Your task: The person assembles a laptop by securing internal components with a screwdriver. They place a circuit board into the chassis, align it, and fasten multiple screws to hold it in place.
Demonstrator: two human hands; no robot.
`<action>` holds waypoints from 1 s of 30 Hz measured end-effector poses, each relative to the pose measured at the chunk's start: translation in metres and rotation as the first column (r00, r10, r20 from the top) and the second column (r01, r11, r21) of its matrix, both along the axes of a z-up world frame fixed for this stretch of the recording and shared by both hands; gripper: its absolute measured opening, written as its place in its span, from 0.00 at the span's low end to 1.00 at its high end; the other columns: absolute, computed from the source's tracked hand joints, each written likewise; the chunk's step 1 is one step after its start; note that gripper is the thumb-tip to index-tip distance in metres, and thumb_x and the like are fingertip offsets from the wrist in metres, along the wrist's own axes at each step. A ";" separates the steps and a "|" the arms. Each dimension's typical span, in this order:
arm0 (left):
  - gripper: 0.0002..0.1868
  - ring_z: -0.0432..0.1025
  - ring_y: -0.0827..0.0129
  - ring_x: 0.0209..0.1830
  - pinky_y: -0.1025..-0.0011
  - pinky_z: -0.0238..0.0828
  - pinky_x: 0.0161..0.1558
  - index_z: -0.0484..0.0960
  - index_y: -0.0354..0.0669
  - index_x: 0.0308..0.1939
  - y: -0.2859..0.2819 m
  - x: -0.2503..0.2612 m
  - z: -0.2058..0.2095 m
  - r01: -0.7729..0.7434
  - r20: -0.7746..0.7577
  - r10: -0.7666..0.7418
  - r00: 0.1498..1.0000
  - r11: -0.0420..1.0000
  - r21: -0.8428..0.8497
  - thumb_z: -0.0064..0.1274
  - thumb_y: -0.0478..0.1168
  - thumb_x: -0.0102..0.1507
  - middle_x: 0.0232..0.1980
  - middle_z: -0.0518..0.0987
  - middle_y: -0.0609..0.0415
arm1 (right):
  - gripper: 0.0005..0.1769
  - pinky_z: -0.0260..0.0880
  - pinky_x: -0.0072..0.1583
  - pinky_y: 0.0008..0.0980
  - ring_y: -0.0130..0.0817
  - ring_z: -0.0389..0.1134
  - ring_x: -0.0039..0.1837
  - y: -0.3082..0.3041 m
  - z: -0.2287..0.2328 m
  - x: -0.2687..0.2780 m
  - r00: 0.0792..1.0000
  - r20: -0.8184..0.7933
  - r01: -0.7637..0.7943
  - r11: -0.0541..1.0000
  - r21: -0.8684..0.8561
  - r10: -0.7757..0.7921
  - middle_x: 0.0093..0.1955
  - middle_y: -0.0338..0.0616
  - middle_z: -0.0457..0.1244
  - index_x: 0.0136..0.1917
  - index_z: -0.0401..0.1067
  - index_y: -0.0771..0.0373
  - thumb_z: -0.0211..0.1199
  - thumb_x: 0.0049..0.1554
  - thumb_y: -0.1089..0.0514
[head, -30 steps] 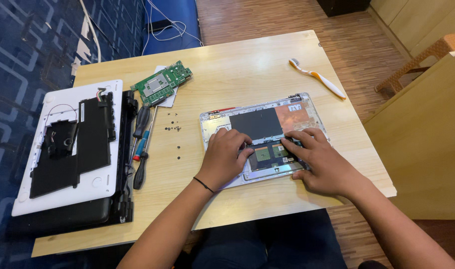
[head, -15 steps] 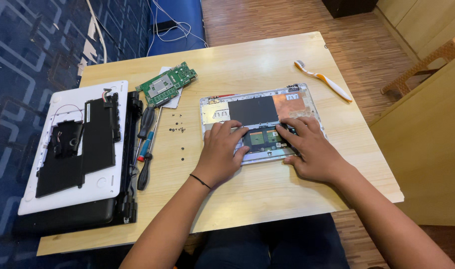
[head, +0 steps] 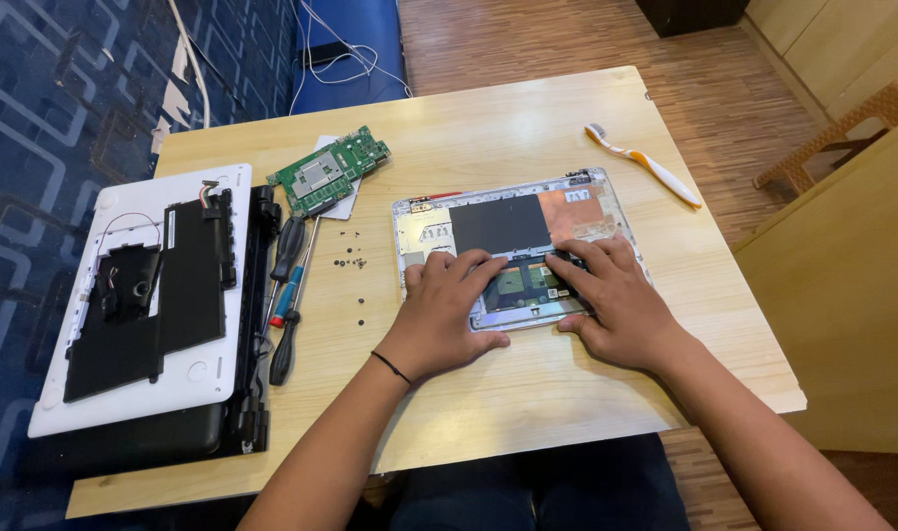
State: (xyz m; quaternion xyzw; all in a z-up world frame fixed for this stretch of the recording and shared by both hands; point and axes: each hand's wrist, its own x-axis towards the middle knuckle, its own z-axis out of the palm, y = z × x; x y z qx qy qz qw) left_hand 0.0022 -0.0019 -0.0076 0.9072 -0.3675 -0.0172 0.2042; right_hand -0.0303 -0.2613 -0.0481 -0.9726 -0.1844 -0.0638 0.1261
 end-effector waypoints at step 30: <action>0.49 0.59 0.52 0.61 0.52 0.50 0.59 0.52 0.48 0.73 0.001 -0.001 0.001 0.043 0.021 -0.042 0.999 0.996 -0.076 0.63 0.45 0.53 0.60 0.68 0.44 | 0.41 0.40 0.73 0.51 0.47 0.54 0.67 0.004 0.004 -0.002 0.991 0.131 -0.039 0.979 0.200 0.013 0.61 0.45 0.60 0.68 0.62 0.55 0.69 0.44 0.43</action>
